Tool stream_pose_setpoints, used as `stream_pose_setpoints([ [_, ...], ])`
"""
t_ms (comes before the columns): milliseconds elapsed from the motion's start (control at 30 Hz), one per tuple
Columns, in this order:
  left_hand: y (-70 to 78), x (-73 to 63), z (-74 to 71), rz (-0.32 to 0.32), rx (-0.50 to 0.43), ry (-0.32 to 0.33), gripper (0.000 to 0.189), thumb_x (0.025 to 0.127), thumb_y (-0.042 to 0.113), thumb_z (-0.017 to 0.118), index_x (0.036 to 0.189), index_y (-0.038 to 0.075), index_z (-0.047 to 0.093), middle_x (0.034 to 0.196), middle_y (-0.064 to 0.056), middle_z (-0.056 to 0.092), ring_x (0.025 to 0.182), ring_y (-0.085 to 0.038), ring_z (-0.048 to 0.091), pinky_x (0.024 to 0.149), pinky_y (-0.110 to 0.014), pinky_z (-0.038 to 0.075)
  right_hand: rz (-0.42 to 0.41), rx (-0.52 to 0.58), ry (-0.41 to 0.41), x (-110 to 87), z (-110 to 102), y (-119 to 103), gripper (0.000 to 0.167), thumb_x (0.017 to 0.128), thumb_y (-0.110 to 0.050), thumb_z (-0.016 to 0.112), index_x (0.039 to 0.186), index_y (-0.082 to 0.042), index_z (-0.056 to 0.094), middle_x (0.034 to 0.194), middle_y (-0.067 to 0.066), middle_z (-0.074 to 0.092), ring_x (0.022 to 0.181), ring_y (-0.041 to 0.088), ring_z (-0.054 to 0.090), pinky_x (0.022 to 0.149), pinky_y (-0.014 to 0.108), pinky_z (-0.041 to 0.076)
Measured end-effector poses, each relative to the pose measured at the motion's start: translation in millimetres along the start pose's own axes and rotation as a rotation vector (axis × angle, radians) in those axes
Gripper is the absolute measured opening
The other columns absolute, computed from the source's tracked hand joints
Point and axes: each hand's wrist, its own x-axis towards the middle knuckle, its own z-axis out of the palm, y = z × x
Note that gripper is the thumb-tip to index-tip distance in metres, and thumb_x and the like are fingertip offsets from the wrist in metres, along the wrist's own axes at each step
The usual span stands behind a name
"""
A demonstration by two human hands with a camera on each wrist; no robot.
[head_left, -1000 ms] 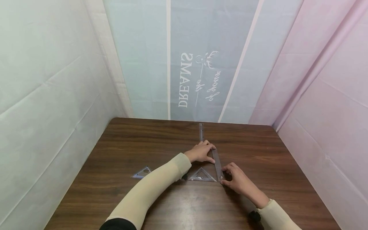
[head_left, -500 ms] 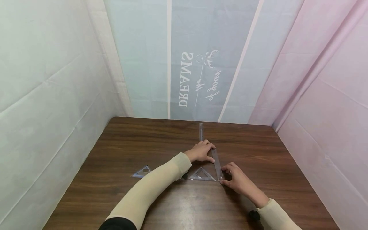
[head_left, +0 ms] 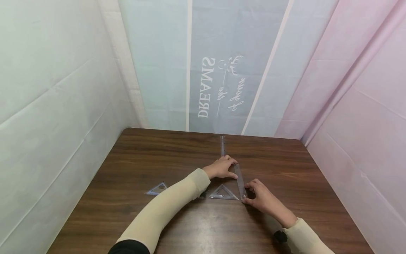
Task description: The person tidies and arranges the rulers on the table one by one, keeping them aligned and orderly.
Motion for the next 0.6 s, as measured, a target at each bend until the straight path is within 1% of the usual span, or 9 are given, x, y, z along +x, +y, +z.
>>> stream_pose_setpoints([
  [100, -1.4, -3.5, -3.5, 0.031, -0.048, -0.004, 0.069, 0.101, 0.045, 0.076, 0.158, 0.014, 0.052, 0.151, -0.007, 0.054, 0.139, -0.022, 0.051, 0.116, -0.036, 0.044, 0.004, 0.011, -0.009, 0.7, -1.8, -1.0, 0.046, 0.083, -0.018, 0.095, 0.116, 0.003, 0.072, 0.108, 0.009, 0.062, 0.1, 0.025, 0.065, 0.086, 0.045, 0.057],
  [267, -6.9, -8.4, -9.0, 0.084, -0.13, -0.026, 0.067, 0.104, 0.038, 0.074, 0.159, 0.009, 0.049, 0.15, -0.009, 0.057, 0.13, -0.021, 0.058, 0.11, -0.031, 0.048, 0.027, 0.046, -0.022, 4.8, -4.7, -1.4, 0.045, 0.087, -0.02, 0.093, 0.118, 0.004, 0.071, 0.107, 0.009, 0.064, 0.098, 0.025, 0.067, 0.085, 0.046, 0.058],
  [333, -9.9, -9.3, -9.6, 0.098, -0.145, -0.029, 0.065, 0.105, 0.037, 0.073, 0.159, 0.009, 0.049, 0.15, -0.01, 0.058, 0.128, -0.021, 0.06, 0.108, -0.029, 0.049, 0.041, 0.055, -0.032, 7.5, -6.3, -1.8, 0.045, 0.088, -0.021, 0.092, 0.119, 0.004, 0.071, 0.108, 0.01, 0.066, 0.098, 0.025, 0.068, 0.085, 0.048, 0.059],
  [467, -13.9, -12.8, -9.8, 0.124, -0.158, -0.027, 0.06, 0.106, 0.035, 0.071, 0.156, 0.009, 0.051, 0.148, -0.011, 0.059, 0.128, -0.022, 0.061, 0.108, -0.029, 0.05, 0.062, 0.05, -0.039, 12.8, -8.0, -2.5, 0.043, 0.091, -0.022, 0.089, 0.118, 0.004, 0.07, 0.107, 0.011, 0.07, 0.096, 0.024, 0.069, 0.085, 0.05, 0.06],
  [600, -15.6, -20.0, -9.5, 0.132, -0.171, -0.004, 0.055, 0.107, 0.033, 0.071, 0.154, 0.009, 0.055, 0.146, -0.011, 0.059, 0.129, -0.023, 0.063, 0.108, -0.03, 0.051, 0.071, 0.053, -0.006, 17.4, -6.7, -2.9, 0.043, 0.094, -0.023, 0.087, 0.122, 0.004, 0.069, 0.109, 0.011, 0.07, 0.098, 0.024, 0.069, 0.085, 0.049, 0.06],
])
